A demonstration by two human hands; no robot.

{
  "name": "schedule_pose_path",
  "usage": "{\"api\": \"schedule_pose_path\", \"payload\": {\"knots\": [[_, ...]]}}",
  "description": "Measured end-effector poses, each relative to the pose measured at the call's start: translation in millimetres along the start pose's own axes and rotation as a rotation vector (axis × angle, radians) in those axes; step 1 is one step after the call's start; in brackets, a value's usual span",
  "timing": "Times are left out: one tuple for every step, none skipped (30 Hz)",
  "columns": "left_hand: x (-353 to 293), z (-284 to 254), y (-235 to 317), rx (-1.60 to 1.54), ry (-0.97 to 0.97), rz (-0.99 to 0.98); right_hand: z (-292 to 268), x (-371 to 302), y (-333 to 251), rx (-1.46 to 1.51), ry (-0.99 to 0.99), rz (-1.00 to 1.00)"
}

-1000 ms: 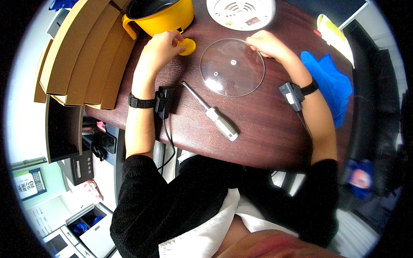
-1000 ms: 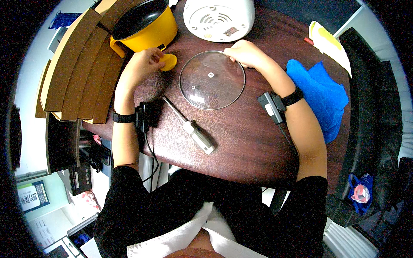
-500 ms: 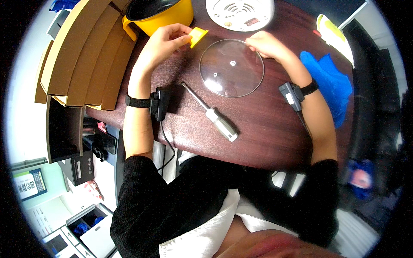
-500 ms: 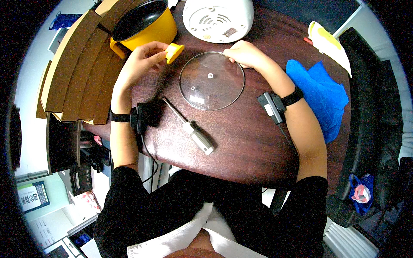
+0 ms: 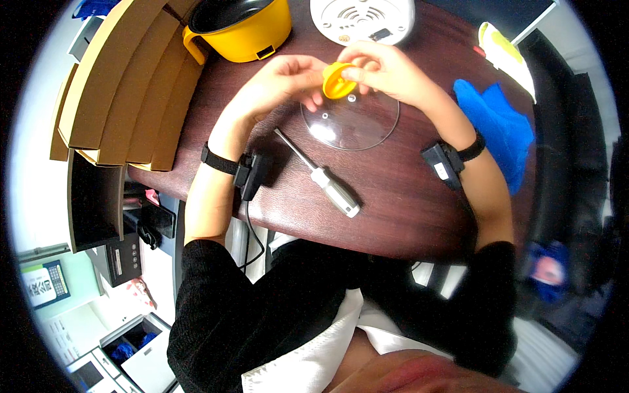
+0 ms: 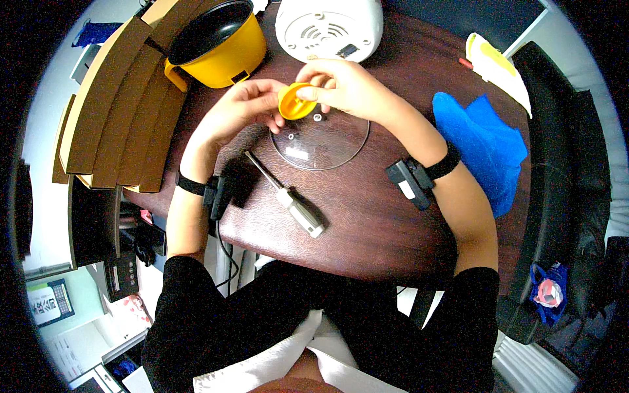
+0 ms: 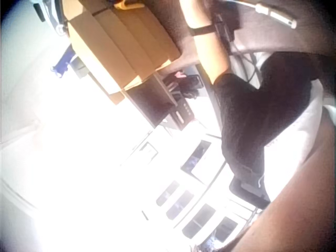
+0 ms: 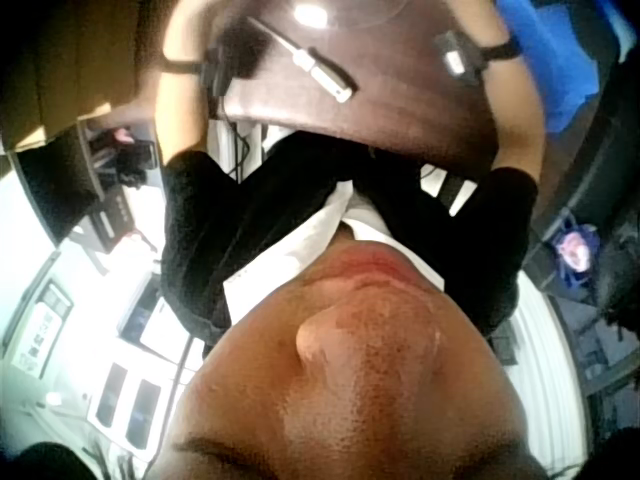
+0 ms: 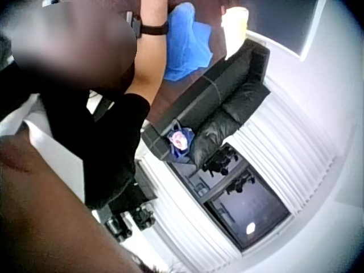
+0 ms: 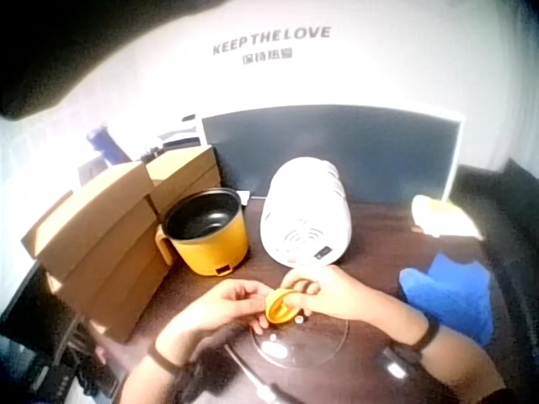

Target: The person assembles a small kitchen appliance by attaching a yellow plastic knob to a glass lid using a screwdriver, then places the lid on a yellow pot and attaches a white top cover. The person also wipes the pot interior with a blue cloth.

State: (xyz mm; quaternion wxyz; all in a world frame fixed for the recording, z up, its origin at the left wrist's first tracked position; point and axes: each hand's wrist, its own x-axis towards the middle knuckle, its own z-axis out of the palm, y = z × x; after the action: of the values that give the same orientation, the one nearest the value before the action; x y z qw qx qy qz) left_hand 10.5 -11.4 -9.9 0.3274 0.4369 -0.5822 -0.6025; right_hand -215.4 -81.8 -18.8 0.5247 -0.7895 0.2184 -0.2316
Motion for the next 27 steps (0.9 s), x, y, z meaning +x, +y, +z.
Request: {"api": "schedule_pose_path", "payload": {"knots": [[2.6, 0.4, -4.7, 0.077, -0.027, 0.002, -1.9, -0.1, 2.2, -0.014, -0.007, 0.002], [1.7, 4.9, -5.1, 0.198, 0.038, 0.016, -7.4, -0.4, 3.2, -0.067, -0.024, 0.053], [2.5, 3.9, -9.6, 0.369, 0.132, 0.058, -15.7, -1.1, 4.1, -0.120, -0.041, 0.103], [4.4, 1.9, -15.3, 0.536, 0.225, 0.102, -25.4, -2.3, 3.8, -0.176, -0.057, 0.156], [3.9, -0.8, -16.7, 0.627, 0.250, 0.104, -37.2, -3.3, -1.2, -0.254, -0.154, 0.236], [2.7, -3.8, -17.6, 0.718, 0.275, 0.106, -49.5, -5.6, 3.8, -0.312, -0.188, 0.322], [3.1, -4.6, -16.6, 0.808, 0.295, 0.110, -58.5, -8.9, 8.8, -0.317, -0.139, 0.397], [0.1, -1.5, -16.6, 0.922, 0.302, 0.134, -64.5, -11.5, 13.8, -0.321, -0.091, 0.472], [-6.2, 4.5, -16.5, 1.037, 0.309, 0.158, -67.7, -13.2, 19.5, -0.321, -0.002, 0.505], [-9.3, 8.9, -15.0, 1.153, 0.315, 0.180, -67.4, -12.7, 21.6, -0.352, 0.024, 0.544], [-8.0, 11.3, -6.4, 1.119, 0.169, -0.017, -67.0, -12.2, 22.9, -0.383, 0.051, 0.583], [-7.3, 13.9, -8.3, 1.116, 0.187, 0.029, -66.7, -12.1, 25.6, -0.414, 0.079, 0.623], [-8.8, 16.7, -11.6, 1.114, 0.204, 0.072, -61.4, -11.9, 29.9, -0.377, 0.156, 0.504], [-9.3, 19.5, -12.4, 1.112, 0.220, 0.116, -62.1, -10.9, 30.6, -0.397, 0.139, 0.541], [-8.3, 20.8, -9.9, 1.124, 0.188, 0.070, -63.2, -8.4, 30.7, -0.416, 0.123, 0.577], [-8.5, 21.9, -10.5, 1.135, 0.183, 0.079, -60.8, -5.6, 26.5, -0.436, 0.105, 0.613], [-9.1, 23.2, -11.8, 1.146, 0.178, 0.090, -58.5, -5.0, 25.6, -0.459, 0.124, 0.622], [-9.7, 24.5, -12.5, 1.157, 0.173, 0.100, -57.5, -5.1, 24.8, -0.429, 0.130, 0.622], [-9.2, 25.6, -12.3, 1.160, 0.169, 0.094, -57.7, -5.5, 23.3, -0.401, 0.138, 0.621], [-8.8, 26.6, -12.0, 1.163, 0.166, 0.088, -57.5, -5.8, 21.2, -0.373, 0.145, 0.621], [-8.5, 27.6, -11.7, 1.167, 0.163, 0.081, -56.1, -6.8, 17.9, -0.334, 0.161, 0.635], [-8.7, 28.7, -10.2, 1.156, 0.160, 0.072, -53.6, -8.4, 13.2, -0.293, 0.177, 0.649], [-9.2, 29.7, -7.8, 1.146, 0.157, 0.062, -51.2, -9.2, 9.7, -0.253, 0.192, 0.663], [-9.4, 30.1, -6.4, 1.136, 0.155, 0.051, -49.1, -8.9, 7.5, -0.212, 0.161, 0.673], [-9.2, 30.1, -7.4, 1.137, 0.158, 0.072, -47.1, -8.7, 5.7, -0.172, 0.132, 0.683], [-9.1, 30.0, -9.3, 1.138, 0.161, 0.092, -45.8, -8.2, 4.7, -0.131, 0.101, 0.693], [-9.1, 29.8, -10.4, 1.138, 0.165, 0.113, -45.0, -7.4, 5.7, -0.152, 0.108, 0.693]]}}
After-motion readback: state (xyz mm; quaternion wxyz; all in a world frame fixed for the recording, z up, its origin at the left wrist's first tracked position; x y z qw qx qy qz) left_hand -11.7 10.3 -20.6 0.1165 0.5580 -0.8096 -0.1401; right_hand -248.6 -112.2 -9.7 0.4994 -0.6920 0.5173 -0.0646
